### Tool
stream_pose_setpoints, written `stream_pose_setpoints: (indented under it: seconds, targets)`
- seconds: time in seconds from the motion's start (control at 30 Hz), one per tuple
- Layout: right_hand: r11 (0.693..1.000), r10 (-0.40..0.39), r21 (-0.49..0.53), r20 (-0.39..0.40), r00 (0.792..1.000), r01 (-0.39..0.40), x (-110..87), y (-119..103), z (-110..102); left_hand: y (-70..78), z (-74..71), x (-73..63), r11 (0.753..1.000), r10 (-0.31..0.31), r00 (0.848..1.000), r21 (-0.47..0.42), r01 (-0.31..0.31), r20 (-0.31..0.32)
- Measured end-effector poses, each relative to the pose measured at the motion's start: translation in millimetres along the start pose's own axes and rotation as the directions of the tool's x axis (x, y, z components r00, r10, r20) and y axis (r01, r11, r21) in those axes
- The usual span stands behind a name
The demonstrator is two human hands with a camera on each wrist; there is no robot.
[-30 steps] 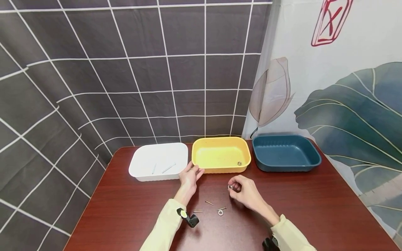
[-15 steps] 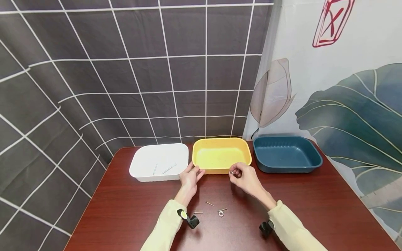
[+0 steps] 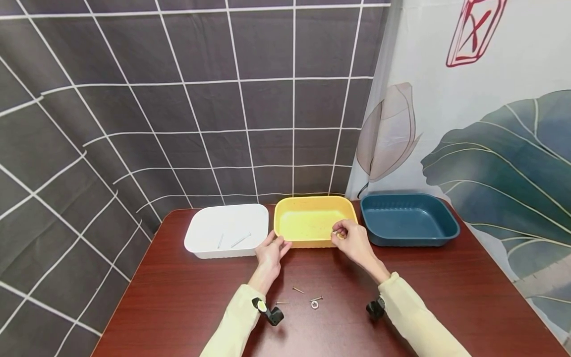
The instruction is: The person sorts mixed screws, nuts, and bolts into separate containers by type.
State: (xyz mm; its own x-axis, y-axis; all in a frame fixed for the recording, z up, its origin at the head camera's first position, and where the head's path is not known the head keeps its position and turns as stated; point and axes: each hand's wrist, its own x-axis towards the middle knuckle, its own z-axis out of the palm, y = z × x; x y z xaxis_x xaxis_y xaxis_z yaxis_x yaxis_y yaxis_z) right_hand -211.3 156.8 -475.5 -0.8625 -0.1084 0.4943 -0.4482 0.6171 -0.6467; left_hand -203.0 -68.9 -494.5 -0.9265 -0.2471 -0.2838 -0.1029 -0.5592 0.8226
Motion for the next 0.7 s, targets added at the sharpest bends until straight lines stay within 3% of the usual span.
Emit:
stream_pose_setpoints:
  seconds: [0.57,0.7]
  targets:
    - [0.998,0.038,-0.045,-0.005,0.999,-0.038,6.6,15.2,-1.1,-0.6,-0.5,-1.1,1.000,0.010,1.000,-0.009,-0.010,0.009]
    - [0.999,0.035,-0.036,-0.036,0.999,-0.036,5.4,13.5,-3.6,0.0,-0.2,-1.0,1.000,0.009,1.000,-0.008,-0.009,0.008]
